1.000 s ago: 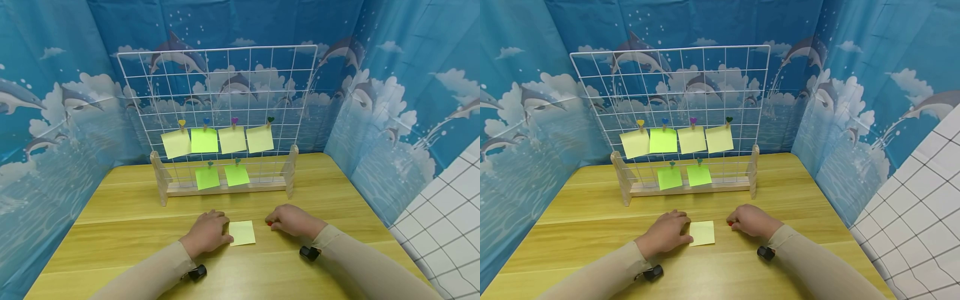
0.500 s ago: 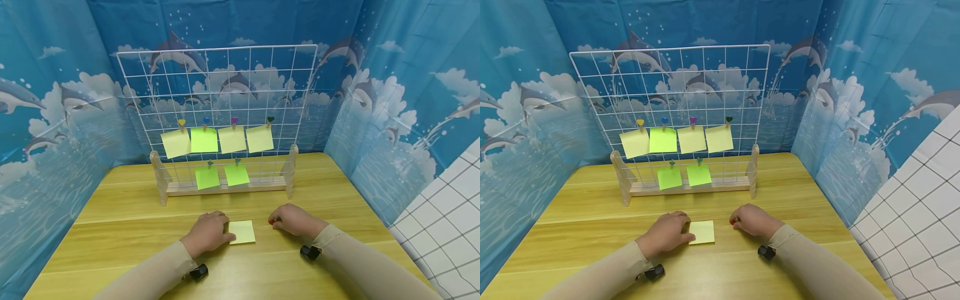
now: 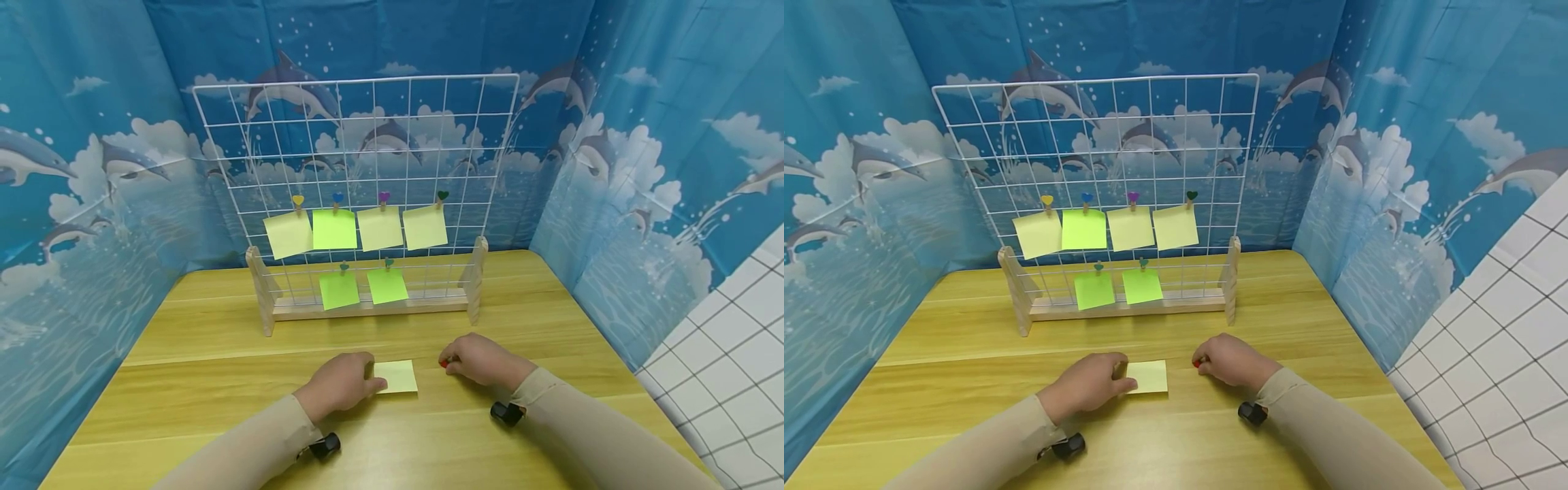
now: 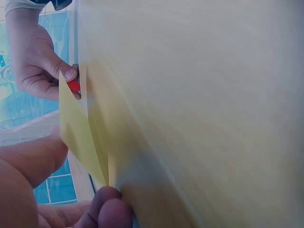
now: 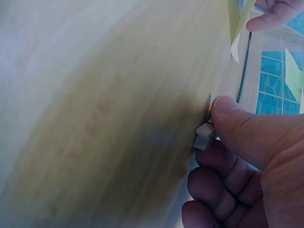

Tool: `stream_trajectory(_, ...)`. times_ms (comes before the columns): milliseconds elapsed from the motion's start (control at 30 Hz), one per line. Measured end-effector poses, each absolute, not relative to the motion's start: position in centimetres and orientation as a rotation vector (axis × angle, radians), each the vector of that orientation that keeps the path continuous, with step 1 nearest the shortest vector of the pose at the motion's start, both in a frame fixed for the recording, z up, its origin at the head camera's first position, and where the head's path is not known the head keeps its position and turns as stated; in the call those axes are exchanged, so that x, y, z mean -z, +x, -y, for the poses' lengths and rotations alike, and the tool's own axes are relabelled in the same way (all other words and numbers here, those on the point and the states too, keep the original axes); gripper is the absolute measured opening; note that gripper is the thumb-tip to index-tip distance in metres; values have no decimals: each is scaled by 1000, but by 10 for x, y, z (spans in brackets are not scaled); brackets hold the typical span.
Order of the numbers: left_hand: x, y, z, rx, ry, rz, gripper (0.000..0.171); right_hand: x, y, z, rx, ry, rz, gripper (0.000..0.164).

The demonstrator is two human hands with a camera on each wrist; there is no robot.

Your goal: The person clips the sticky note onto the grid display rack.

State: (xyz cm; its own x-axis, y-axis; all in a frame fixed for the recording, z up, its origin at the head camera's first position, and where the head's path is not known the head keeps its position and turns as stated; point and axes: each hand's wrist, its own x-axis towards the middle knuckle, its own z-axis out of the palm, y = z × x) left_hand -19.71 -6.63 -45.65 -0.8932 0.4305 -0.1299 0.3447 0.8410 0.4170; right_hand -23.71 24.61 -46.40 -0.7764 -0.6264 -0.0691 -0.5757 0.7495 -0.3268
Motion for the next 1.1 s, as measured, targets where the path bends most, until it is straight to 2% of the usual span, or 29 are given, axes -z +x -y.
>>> stream_trajectory(900,460,-202,56,-908,495,-2692,49,457,-230,-244,426,-945,-2779,8)
stream_trajectory(1100,459,-203,54,-928,482,-2698,36,457,-230,-244,471,-918,-2767,7)
